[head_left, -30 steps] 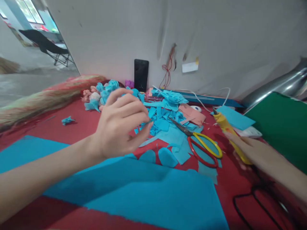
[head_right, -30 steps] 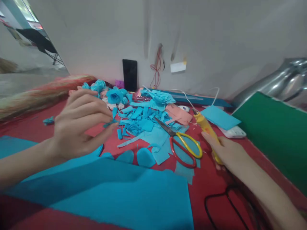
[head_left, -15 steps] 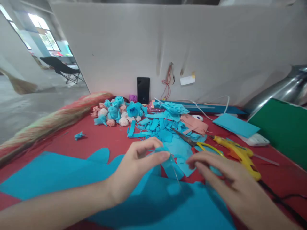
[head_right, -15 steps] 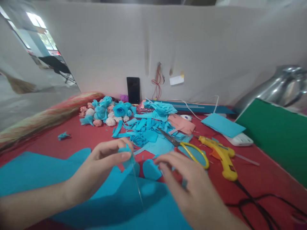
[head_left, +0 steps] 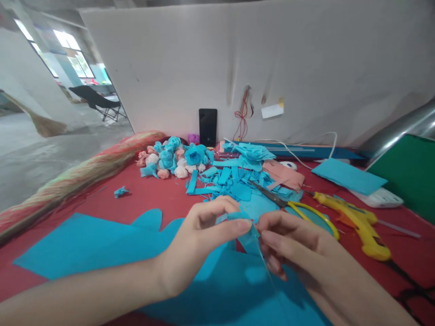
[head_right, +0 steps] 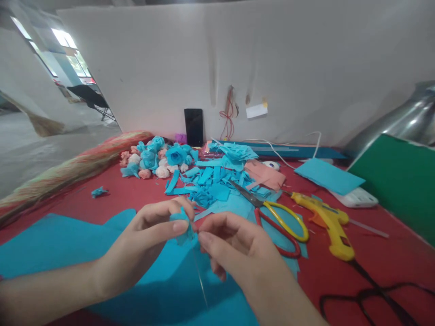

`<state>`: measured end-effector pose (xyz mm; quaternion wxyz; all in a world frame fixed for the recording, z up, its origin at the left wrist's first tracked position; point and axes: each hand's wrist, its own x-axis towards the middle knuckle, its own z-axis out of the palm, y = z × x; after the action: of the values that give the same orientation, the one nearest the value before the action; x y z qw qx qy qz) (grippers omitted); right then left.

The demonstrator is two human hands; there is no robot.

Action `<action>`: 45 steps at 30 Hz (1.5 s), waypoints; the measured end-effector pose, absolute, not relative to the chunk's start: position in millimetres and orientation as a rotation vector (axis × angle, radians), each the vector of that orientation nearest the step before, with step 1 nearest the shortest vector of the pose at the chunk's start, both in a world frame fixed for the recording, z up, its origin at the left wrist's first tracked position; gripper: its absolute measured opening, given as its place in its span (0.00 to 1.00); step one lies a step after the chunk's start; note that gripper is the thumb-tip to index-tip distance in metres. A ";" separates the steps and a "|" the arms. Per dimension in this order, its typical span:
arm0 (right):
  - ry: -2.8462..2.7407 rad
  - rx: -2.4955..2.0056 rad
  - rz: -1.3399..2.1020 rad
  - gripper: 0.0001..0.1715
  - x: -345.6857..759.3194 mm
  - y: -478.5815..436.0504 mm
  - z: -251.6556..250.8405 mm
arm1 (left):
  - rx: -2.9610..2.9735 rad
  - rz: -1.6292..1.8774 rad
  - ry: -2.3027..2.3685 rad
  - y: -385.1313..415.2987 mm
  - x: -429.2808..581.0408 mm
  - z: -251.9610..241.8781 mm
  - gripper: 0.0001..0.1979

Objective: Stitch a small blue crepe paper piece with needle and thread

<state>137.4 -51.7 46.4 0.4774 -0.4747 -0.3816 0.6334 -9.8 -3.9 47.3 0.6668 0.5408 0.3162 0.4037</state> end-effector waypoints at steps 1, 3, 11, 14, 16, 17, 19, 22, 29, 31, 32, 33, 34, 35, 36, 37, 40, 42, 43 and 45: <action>-0.917 -1.147 1.582 0.08 138.1 -52.3 46.2 | 1.202 0.915 0.713 -4.5 -9.8 47.0 0.09; -0.880 -1.124 1.633 0.09 139.1 -53.0 45.8 | 1.181 0.915 0.686 -5.4 -9.8 46.7 0.08; -0.828 -1.071 1.728 0.09 139.9 -52.6 44.3 | 1.335 0.874 0.596 -6.3 -11.1 46.8 0.08; -0.874 -1.078 1.741 0.09 141.2 -53.8 45.3 | 1.360 0.880 0.589 -6.8 -12.1 46.3 0.08; -0.905 -1.085 1.729 0.09 141.9 -54.5 46.4 | 1.371 0.869 0.573 -6.8 -13.1 45.3 0.08; -0.916 -1.092 1.721 0.09 142.1 -54.7 47.0 | 1.382 0.861 0.565 -6.8 -13.6 44.7 0.08; -0.935 -1.094 1.720 0.10 142.6 -54.8 47.5 | 1.401 0.847 0.554 -6.7 -14.4 43.6 0.09; -0.949 -1.096 1.733 0.10 143.8 -54.5 46.7 | 1.406 0.844 0.556 -6.8 -14.9 42.1 0.09; -0.965 -1.094 1.769 0.11 141.3 -55.7 47.3 | 1.433 0.853 0.532 -7.2 -14.2 41.9 0.09; -0.912 -1.174 1.726 0.12 137.7 -57.2 50.9 | 1.426 0.850 0.533 -7.3 -13.7 43.0 0.09; -0.880 -1.218 1.697 0.13 135.9 -58.0 52.9 | 1.424 0.850 0.531 -7.5 -13.4 43.5 0.09; -0.851 -1.260 1.662 0.13 134.2 -58.6 54.8 | 1.420 0.853 0.531 -7.6 -13.2 43.9 0.09; -0.832 -1.282 1.640 0.13 132.8 -59.2 56.5 | 1.417 0.857 0.531 -7.7 -13.0 44.1 0.08; -0.827 -1.290 1.634 0.13 131.8 -59.6 57.7 | 1.416 0.859 0.533 -7.9 -12.9 44.1 0.08; -0.825 -1.291 1.632 0.12 131.2 -59.8 58.5 | 1.415 0.862 0.535 -8.0 -12.8 44.0 0.08; -0.829 -1.292 1.629 0.12 131.0 -60.0 59.0 | 1.417 0.867 0.535 -8.1 -12.7 43.8 0.08; -0.835 -1.301 1.625 0.11 130.8 -59.9 59.0 | 1.424 0.869 0.545 -8.2 -12.8 42.8 0.08; -0.833 -1.314 1.615 0.10 130.4 -59.9 59.2 | 1.428 0.867 0.549 -8.2 -12.9 42.3 0.08; -0.831 -1.321 1.608 0.10 129.9 -60.0 59.5 | 1.430 0.865 0.550 -8.2 -12.8 42.2 0.08; -0.832 -1.329 1.597 0.09 128.6 -60.4 60.3 | 1.431 0.866 0.545 -8.2 -12.5 42.3 0.08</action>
<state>128.6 -60.4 60.3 0.4364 -0.5344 -0.3344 0.6420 -12.5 -8.2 42.3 0.6375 0.6267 0.2389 0.3792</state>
